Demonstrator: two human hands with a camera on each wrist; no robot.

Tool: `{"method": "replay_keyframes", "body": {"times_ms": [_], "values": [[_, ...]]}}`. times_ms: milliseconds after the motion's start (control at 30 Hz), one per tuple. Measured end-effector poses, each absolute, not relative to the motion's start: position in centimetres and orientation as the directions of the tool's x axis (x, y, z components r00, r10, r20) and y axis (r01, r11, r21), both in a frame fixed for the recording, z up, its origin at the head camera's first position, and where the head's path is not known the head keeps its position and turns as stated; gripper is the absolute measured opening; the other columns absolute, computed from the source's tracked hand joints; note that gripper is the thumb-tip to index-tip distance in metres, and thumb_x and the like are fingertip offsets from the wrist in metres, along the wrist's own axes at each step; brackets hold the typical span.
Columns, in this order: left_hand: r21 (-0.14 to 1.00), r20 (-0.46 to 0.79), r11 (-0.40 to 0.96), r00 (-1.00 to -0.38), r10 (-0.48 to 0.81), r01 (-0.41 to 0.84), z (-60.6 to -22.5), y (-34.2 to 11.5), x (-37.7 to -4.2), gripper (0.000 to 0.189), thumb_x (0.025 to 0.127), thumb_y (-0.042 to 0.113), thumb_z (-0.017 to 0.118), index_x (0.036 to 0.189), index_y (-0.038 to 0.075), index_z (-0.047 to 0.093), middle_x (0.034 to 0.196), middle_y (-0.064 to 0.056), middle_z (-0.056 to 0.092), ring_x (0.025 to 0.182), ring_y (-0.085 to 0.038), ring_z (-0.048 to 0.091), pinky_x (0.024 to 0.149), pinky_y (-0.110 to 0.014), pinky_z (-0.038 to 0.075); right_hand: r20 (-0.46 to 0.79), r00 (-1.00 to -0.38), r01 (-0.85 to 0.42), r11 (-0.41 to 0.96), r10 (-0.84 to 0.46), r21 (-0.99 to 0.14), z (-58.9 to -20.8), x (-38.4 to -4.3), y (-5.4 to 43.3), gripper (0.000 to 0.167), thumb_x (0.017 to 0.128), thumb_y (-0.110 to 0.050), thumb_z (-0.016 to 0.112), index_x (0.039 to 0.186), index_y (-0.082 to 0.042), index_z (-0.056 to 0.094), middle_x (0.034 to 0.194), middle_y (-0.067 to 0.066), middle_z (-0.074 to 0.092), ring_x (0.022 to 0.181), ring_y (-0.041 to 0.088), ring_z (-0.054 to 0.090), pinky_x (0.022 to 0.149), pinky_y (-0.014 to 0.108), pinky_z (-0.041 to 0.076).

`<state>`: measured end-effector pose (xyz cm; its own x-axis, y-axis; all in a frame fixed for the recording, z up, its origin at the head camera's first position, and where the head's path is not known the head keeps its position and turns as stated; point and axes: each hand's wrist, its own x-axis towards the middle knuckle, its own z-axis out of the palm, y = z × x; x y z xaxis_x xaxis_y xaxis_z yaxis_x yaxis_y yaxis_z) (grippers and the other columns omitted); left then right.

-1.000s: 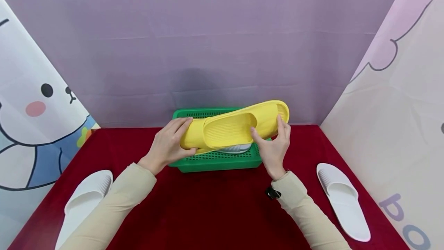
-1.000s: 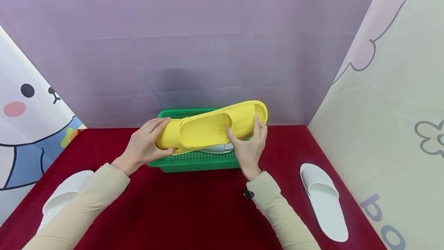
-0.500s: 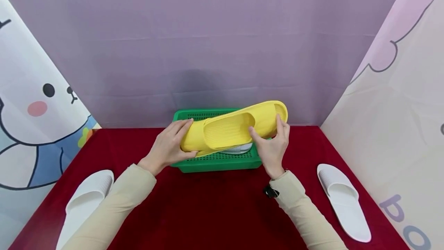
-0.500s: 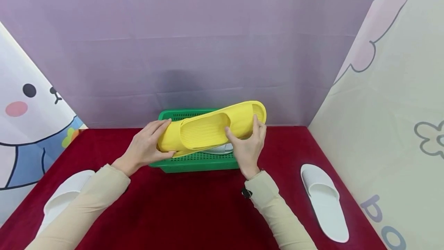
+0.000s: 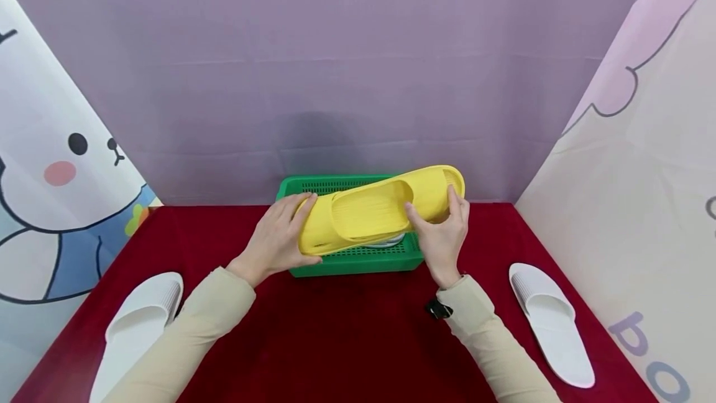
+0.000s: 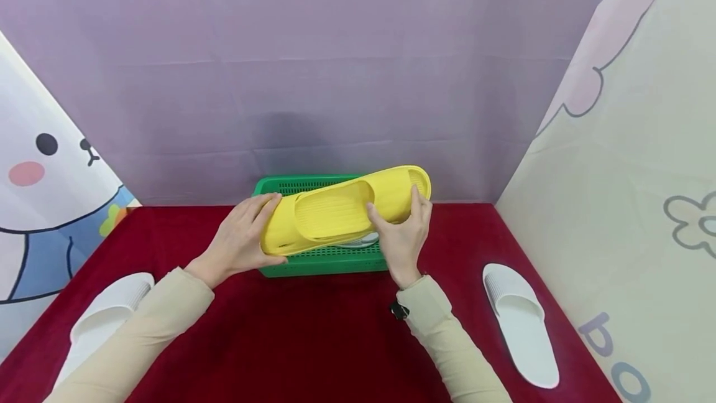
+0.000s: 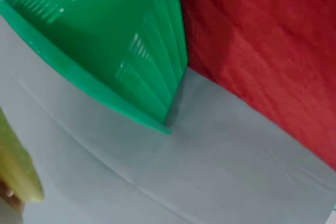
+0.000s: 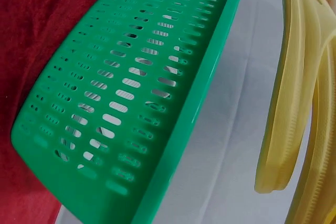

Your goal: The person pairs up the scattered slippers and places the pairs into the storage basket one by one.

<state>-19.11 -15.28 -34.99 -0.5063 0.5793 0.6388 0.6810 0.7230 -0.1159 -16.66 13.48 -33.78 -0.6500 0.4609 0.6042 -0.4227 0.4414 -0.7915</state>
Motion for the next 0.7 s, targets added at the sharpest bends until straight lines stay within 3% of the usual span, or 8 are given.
{"method": "replay_keyframes", "body": {"times_ms": [300,467,567,700], "values": [[-0.130,0.707,0.682,-0.415,0.573,0.720,-35.2,-15.6,-19.3,0.103,0.049,0.051,0.077,0.132,0.001,0.042,0.124,-0.015,0.049,0.113,-0.031,0.045,0.095,-0.045,0.043,0.500,-0.788,-0.281,0.512,0.359,-0.812,-33.5,-15.8,14.1,0.092,0.068,-0.040,0.078,0.140,-0.002,0.034,0.127,0.015,0.040,0.109,0.028,0.044,0.095,0.041,0.038],[-0.118,0.722,0.669,-0.400,0.565,0.733,-35.1,-16.0,-19.4,0.102,0.048,0.050,0.078,0.130,0.001,0.044,0.123,-0.015,0.050,0.114,-0.031,0.046,0.097,-0.045,0.042,0.518,-0.820,-0.320,0.556,0.243,-0.767,-33.1,-15.4,15.1,0.087,0.071,-0.037,0.076,0.139,-0.001,0.035,0.131,0.018,0.038,0.115,0.029,0.040,0.098,0.045,0.037],[-0.122,0.722,0.661,-0.391,0.571,0.740,-34.9,-16.4,-19.3,0.102,0.048,0.049,0.078,0.130,0.001,0.044,0.124,-0.015,0.050,0.114,-0.031,0.046,0.098,-0.045,0.041,0.644,-0.753,-0.460,0.591,0.136,-0.662,-33.1,-15.5,16.0,0.086,0.074,-0.044,0.072,0.137,0.001,0.037,0.131,0.020,0.037,0.117,0.031,0.038,0.099,0.046,0.036],[-0.130,0.715,0.643,-0.378,0.588,0.755,-34.8,-17.1,-18.9,0.102,0.047,0.049,0.078,0.130,0.000,0.044,0.124,-0.015,0.049,0.115,-0.031,0.045,0.098,-0.045,0.040,0.832,-0.530,-0.662,0.692,-0.162,-0.288,-32.9,-16.1,17.5,0.093,0.073,-0.060,0.062,0.133,0.006,0.039,0.128,0.026,0.040,0.116,0.038,0.039,0.096,0.050,0.035]]}}
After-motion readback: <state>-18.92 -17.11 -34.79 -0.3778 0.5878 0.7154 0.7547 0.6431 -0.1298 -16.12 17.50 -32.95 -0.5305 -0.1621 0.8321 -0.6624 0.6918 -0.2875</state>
